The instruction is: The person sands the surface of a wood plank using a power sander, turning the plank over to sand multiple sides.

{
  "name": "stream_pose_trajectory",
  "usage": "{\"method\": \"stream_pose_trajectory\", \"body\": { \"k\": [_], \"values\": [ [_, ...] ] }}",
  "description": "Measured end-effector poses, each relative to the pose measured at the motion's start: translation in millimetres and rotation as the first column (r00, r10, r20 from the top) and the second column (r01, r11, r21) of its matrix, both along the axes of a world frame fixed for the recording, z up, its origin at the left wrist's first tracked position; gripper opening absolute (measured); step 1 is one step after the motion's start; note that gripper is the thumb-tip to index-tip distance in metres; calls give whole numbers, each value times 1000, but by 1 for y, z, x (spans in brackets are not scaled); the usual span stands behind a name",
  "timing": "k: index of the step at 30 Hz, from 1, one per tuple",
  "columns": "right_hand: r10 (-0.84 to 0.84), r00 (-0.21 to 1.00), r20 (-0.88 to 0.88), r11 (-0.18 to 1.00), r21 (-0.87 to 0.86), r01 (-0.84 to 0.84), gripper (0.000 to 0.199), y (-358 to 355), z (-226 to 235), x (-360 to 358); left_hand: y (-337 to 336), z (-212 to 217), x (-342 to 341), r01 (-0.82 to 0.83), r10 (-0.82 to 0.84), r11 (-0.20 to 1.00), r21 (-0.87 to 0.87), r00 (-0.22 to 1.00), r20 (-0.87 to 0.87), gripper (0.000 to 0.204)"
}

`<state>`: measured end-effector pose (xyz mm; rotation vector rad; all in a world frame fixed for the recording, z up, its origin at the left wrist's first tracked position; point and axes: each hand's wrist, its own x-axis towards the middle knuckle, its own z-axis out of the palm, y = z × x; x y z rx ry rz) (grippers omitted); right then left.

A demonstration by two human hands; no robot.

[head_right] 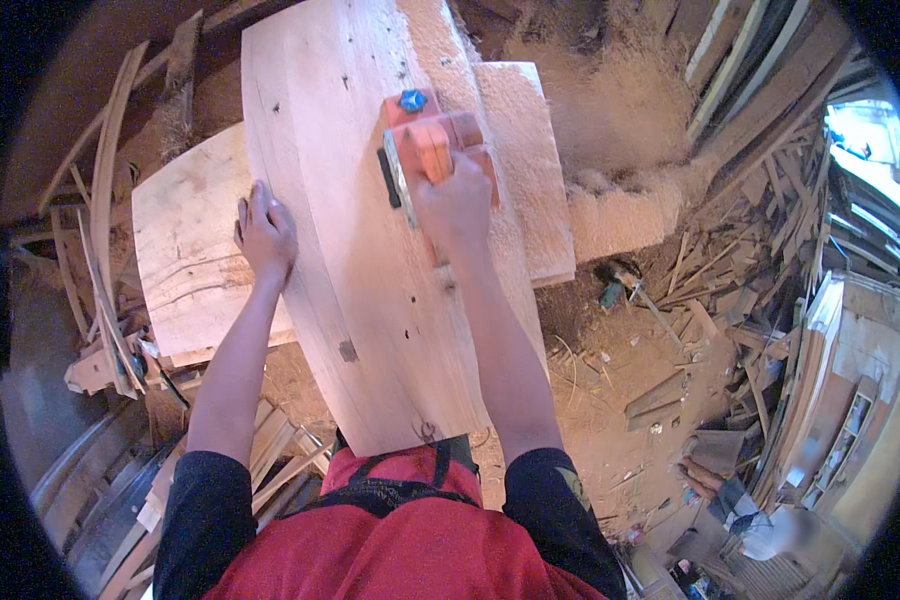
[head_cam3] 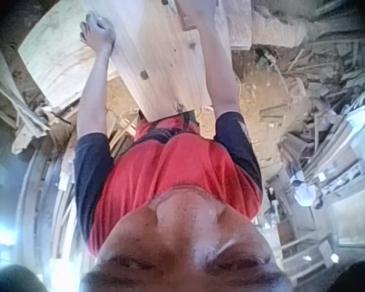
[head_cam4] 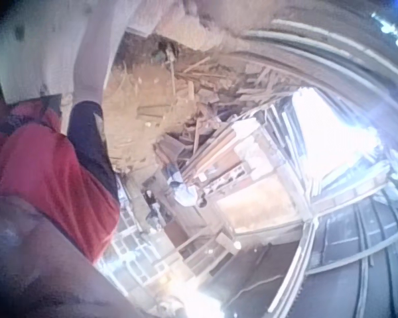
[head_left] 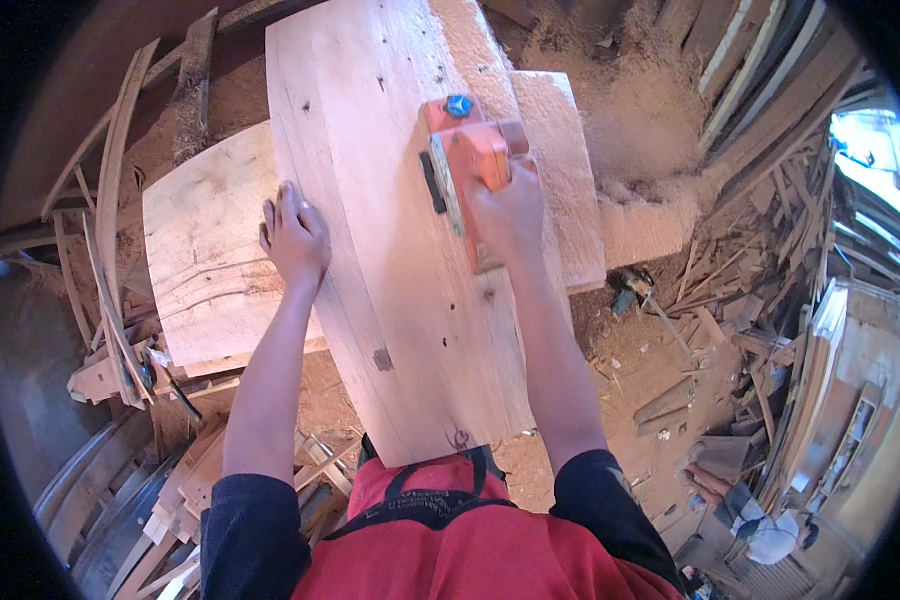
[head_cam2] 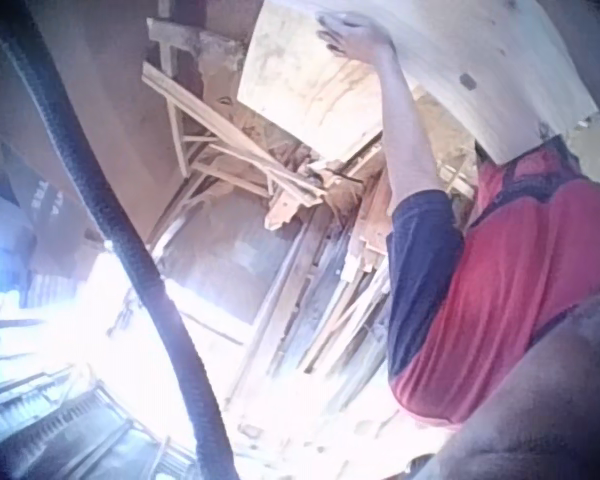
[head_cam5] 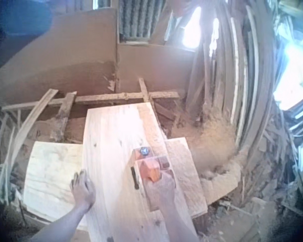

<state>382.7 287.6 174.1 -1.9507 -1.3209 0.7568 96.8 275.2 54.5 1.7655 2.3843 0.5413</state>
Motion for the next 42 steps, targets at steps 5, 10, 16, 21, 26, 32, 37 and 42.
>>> {"method": "stream_pose_trajectory", "body": {
  "k": [5, 10, 16, 21, 26, 32, 37, 42],
  "values": [
    [-2, 996, 87, 991, 130, -10, 40, 130, -20, -10, 6, 4, 7, 22, -22, 1000, 4, 999, 29, 53],
    [-26, 985, 172, 999, 34, 20, 41, 229, -19, -26, 7, 7, 5, 33, -35, 999, 27, 998, 50, 53],
    [7, 970, 244, 992, 123, -38, 51, 344, -27, -42, 8, 8, 1, 62, -64, 997, 47, 997, 43, 53],
    [28, 973, 228, 981, 182, -71, 54, 404, -18, -67, 6, 10, -4, 41, -43, 999, 18, 993, 113, 54],
    [84, 980, 182, 983, 148, -112, 61, 423, -24, -50, 5, 10, 1, 49, -53, 998, 28, 988, 142, 53],
    [38, 811, -584, 999, -7, -51, 34, 164, 25, 13, 2, 3, 1, 51, -59, 991, 124, 997, 59, 51],
    [-389, 494, -778, 897, -441, 11, 54, -118, 108, 68, -11, -13, -14, 0, -11, 995, 102, 993, 114, 51],
    [-510, 404, -760, 860, -433, 271, 49, -393, 111, 158, -96, 11, -16, -78, -98, 931, 357, 887, 452, 53]
  ]
}}
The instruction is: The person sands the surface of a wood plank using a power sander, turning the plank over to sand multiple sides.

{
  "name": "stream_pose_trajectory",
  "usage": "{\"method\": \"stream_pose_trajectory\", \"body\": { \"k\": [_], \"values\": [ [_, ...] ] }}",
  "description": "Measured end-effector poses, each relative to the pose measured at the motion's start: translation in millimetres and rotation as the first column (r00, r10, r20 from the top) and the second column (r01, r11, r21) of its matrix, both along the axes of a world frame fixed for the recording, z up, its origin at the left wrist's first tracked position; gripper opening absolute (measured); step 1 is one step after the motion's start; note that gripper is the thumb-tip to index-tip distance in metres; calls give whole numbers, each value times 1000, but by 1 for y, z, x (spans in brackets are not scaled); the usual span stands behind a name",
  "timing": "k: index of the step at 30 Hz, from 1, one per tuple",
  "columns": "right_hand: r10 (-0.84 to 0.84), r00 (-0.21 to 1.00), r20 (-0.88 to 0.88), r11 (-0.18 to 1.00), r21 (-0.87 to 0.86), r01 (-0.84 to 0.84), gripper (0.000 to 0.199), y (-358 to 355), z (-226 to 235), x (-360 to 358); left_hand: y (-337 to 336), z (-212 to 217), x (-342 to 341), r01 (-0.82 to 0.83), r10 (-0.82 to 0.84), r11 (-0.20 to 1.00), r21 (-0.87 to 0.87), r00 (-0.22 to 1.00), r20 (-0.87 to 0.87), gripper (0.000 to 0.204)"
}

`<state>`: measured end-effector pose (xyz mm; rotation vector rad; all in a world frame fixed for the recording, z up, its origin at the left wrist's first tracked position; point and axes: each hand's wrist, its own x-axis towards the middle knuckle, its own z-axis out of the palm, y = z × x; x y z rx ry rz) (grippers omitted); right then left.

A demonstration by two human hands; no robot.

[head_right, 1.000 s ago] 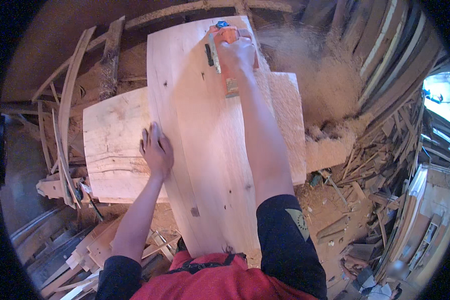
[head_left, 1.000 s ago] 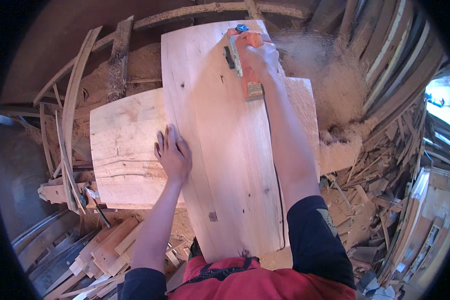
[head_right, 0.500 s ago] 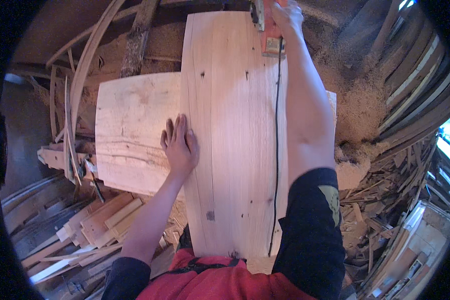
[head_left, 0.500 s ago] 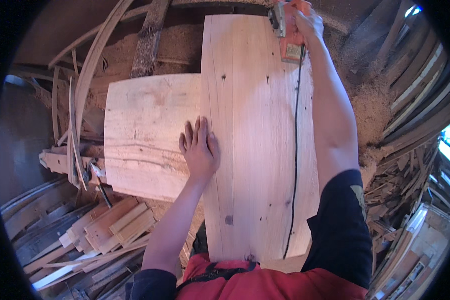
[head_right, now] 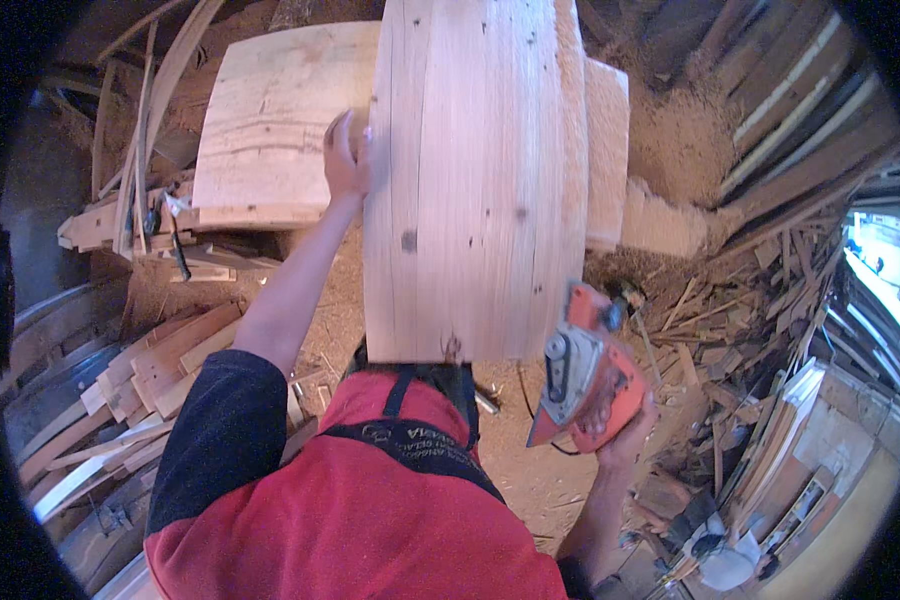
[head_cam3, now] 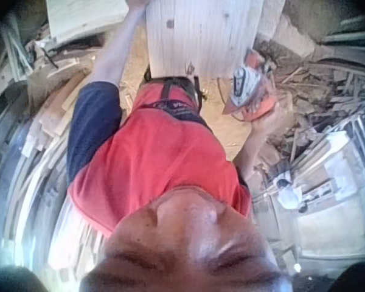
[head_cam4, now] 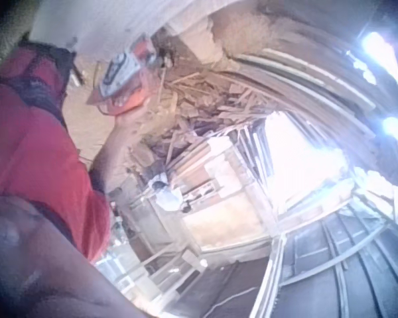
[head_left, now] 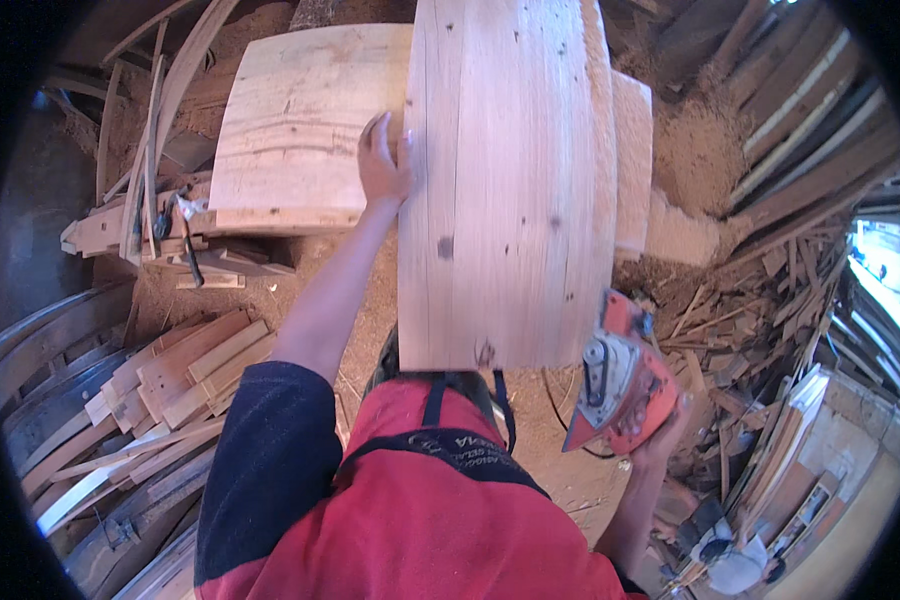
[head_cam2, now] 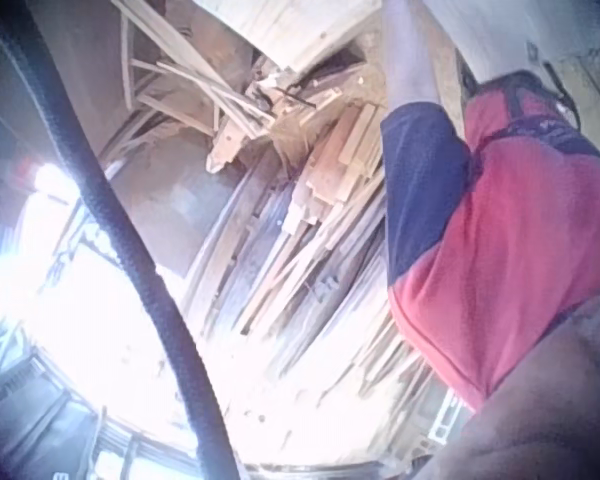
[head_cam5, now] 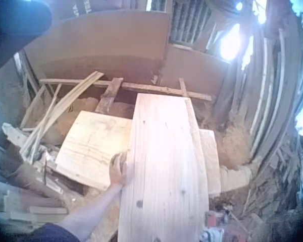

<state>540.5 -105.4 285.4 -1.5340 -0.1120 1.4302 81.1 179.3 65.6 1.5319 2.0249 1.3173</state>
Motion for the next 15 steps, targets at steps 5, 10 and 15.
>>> {"method": "stream_pose_trajectory", "body": {
  "k": [5, 10, 15],
  "values": [
    [-230, 897, 378, 972, 42, 231, 53, -204, -41, 20, -198, -14, 14, 14, 123, 930, -368, 931, 344, 63],
    [-204, 811, 549, 902, -215, 373, 55, -377, -104, 20, -295, -8, 45, 532, 354, 676, -509, 372, 858, 67],
    [-536, 780, 324, 792, -127, 597, 43, -519, -203, 2, -300, -8, 57, 491, 274, 768, -411, 328, 904, 62]
  ]
}}
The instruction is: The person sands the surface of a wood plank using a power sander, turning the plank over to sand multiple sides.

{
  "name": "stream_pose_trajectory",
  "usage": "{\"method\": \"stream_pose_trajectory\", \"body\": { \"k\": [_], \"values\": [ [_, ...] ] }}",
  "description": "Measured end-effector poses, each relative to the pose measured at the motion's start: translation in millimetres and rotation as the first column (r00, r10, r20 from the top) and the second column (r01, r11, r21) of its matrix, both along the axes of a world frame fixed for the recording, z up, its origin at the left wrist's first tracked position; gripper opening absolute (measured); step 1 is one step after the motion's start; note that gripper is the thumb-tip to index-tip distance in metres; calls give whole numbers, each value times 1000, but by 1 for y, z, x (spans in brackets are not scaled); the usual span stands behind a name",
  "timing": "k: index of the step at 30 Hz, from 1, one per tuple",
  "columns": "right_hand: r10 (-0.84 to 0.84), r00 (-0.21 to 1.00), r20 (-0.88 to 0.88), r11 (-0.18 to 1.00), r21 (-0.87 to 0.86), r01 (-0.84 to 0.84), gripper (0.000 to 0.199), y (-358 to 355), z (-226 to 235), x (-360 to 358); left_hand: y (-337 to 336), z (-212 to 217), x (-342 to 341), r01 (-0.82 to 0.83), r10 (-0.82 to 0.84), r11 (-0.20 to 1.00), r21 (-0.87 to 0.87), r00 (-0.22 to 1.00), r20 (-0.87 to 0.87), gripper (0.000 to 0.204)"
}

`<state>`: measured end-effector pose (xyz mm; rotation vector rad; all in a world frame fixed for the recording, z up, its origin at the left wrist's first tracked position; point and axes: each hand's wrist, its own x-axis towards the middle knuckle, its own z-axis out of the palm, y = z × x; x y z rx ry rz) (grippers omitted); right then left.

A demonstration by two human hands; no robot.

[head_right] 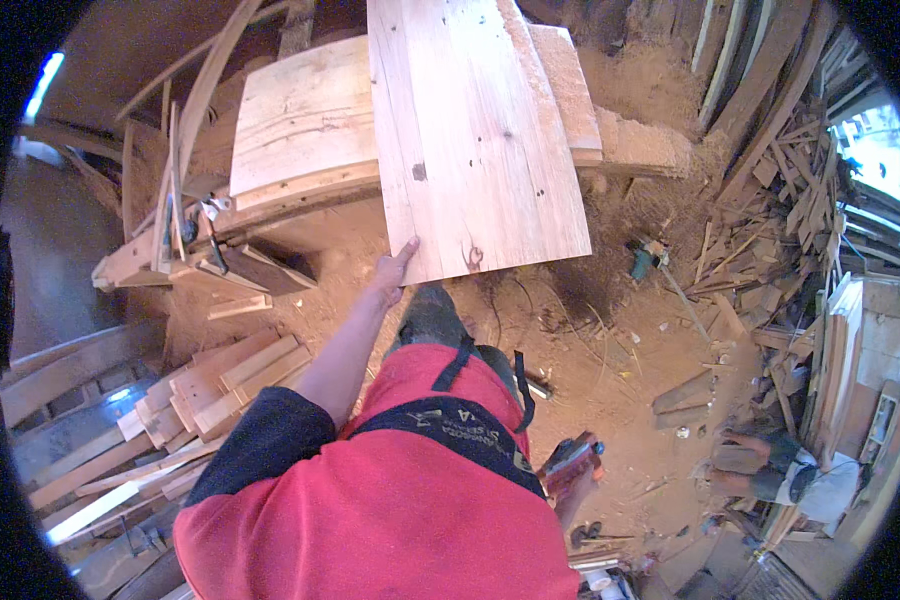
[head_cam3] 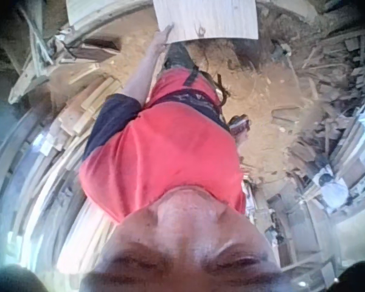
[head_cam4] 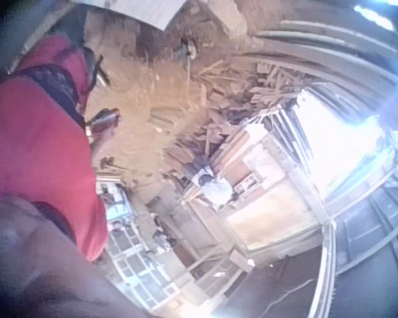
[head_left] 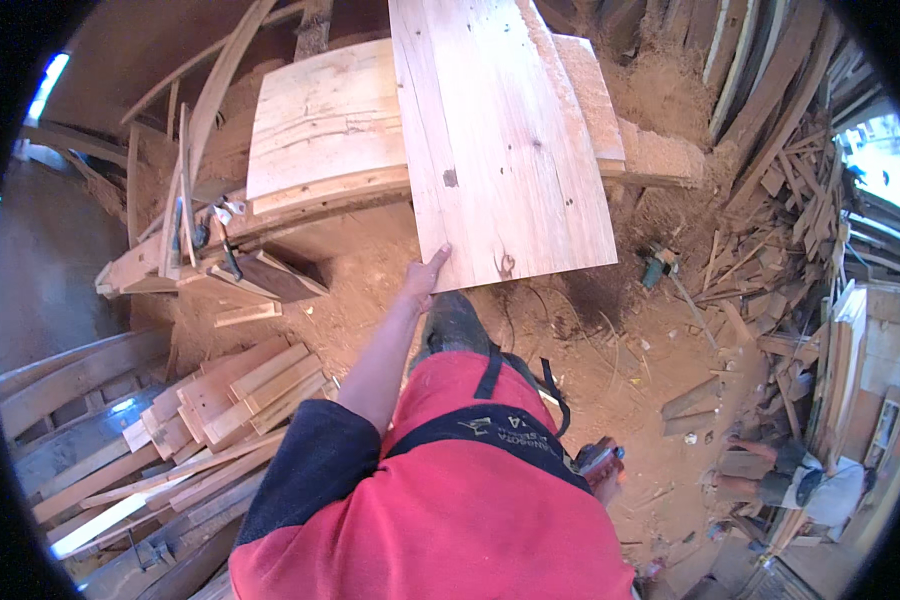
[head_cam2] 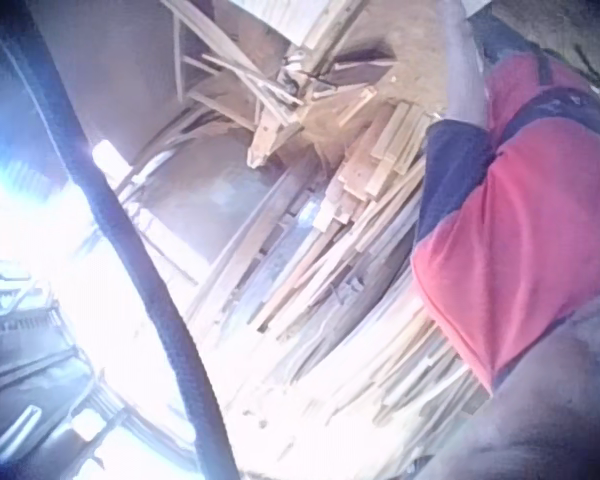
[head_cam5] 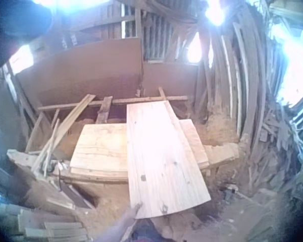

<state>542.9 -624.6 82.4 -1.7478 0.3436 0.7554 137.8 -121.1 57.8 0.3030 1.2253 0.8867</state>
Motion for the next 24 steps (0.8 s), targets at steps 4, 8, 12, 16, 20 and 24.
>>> {"method": "stream_pose_trajectory", "body": {
  "k": [4, 8, 12, 16, 20, 24],
  "values": [
    [-55, 989, -140, 993, 96, 69, 42, -1, -44, -41, -10, -11, -47, -25, 32, 996, 86, 996, -83, 65],
    [-64, 977, -202, 989, 120, 89, 41, 2, -62, -67, -43, 3, -101, 11, -9, 999, 30, 997, -78, 66],
    [-34, 981, -192, 990, 130, 60, 40, 4, -53, -77, -91, -19, -175, -33, 43, 998, 55, 982, -181, 62],
    [99, 995, 31, 984, 148, -103, 39, 6, -38, -53, -125, -8, -185, -386, 382, 922, -30, 920, -82, 59],
    [342, 908, 241, 891, -391, -232, 45, 121, 26, -42, -155, -16, -162, -594, 589, 778, -203, 803, -91, 73],
    [599, 543, 589, 800, -398, -449, 56, 221, 45, 3, -137, 16, -73, -485, 503, 843, -234, 864, 22, 82]
  ]
}}
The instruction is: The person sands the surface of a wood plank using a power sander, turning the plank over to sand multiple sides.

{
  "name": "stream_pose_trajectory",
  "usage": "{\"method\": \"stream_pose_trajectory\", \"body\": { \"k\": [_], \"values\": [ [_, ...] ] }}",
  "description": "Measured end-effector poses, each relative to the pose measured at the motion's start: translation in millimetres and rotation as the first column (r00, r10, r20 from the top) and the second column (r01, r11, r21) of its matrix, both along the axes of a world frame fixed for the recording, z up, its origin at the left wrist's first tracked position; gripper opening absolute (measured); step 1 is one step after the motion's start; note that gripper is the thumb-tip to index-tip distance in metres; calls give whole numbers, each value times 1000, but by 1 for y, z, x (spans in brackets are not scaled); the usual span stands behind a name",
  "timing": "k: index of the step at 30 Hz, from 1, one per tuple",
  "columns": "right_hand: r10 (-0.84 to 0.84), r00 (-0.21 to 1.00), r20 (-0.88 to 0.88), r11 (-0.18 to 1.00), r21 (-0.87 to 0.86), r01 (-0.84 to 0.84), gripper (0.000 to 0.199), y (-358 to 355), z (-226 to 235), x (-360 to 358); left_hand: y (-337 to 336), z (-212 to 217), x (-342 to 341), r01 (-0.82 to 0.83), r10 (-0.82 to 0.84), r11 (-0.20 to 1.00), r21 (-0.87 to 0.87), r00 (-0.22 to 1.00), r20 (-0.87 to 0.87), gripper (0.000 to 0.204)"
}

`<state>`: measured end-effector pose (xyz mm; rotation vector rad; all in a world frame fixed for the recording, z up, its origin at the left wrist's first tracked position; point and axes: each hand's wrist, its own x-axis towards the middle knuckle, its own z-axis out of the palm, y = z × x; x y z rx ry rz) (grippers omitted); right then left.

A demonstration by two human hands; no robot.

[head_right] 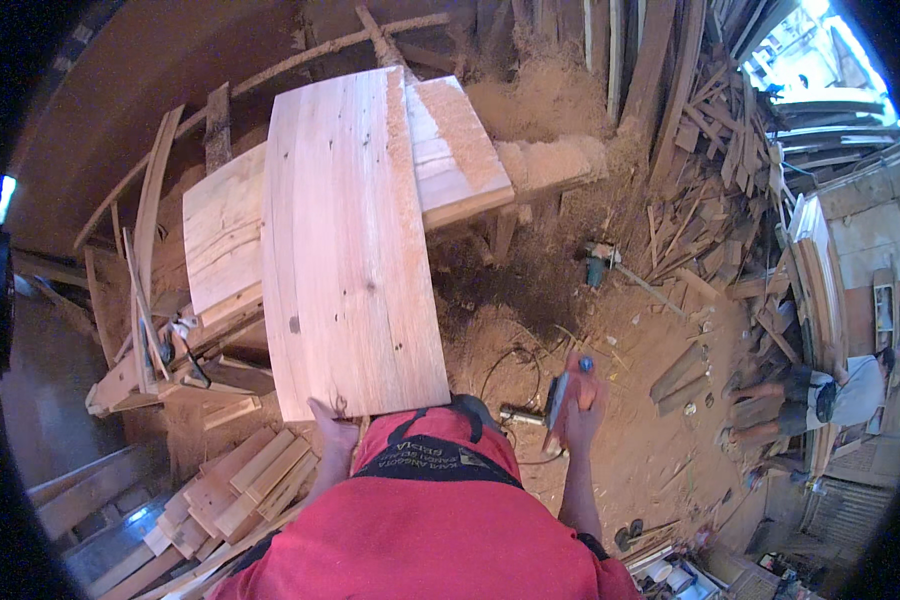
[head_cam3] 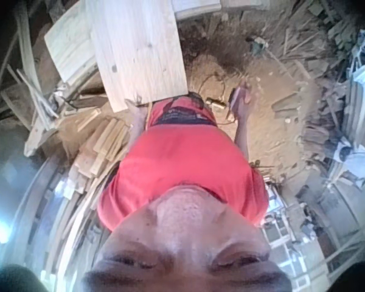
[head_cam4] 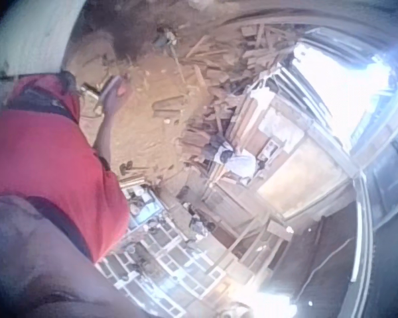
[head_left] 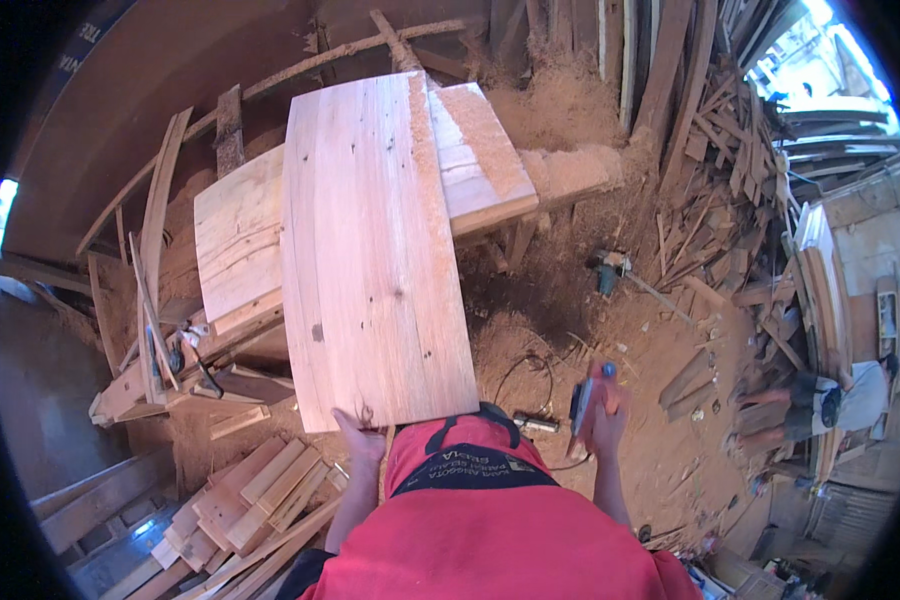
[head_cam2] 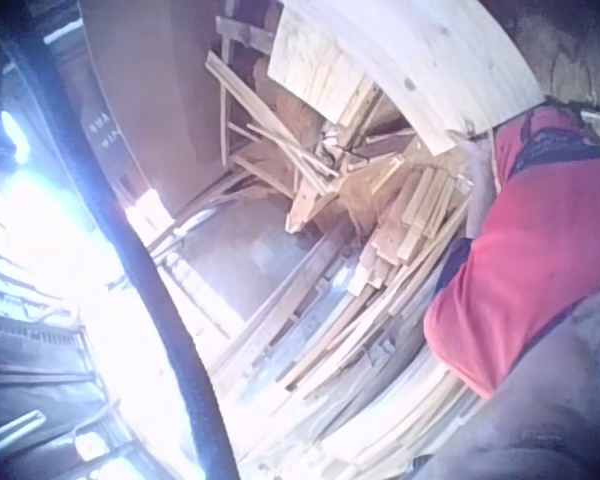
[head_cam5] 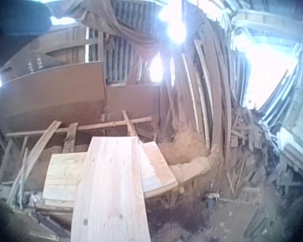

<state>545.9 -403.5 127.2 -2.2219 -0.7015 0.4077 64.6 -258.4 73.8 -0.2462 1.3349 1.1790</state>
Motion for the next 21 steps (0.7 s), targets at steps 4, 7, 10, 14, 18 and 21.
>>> {"method": "stream_pose_trajectory", "body": {
  "k": [4, 7, 10, 14, 18, 21],
  "values": [
    [187, 975, 117, 982, 13, -190, 62, 151, 22, 42, 10, -28, 11, -151, 154, 976, -155, 988, 8, 82],
    [283, 958, 47, 952, 111, -287, 54, 290, 48, 44, 0, -46, 5, -156, 159, 969, -191, 987, -4, 80],
    [413, 908, 69, 864, 286, -414, 33, 427, 52, 45, 5, -43, 16, -168, 166, 960, -225, 986, -27, 79],
    [451, 877, -166, 879, 254, -404, 16, 578, 55, 10, 6, -30, 21, -220, 192, 937, -271, 973, -125, 76],
    [434, 871, -231, 894, 231, -384, 18, 674, 30, 2, 7, -30, 22, -269, 263, 941, -205, 963, -59, 71],
    [405, 873, -270, 906, 243, -346, 21, 700, 2, -1, 17, -10, 28, -296, 302, 911, -288, 953, -25, 70]
  ]
}}
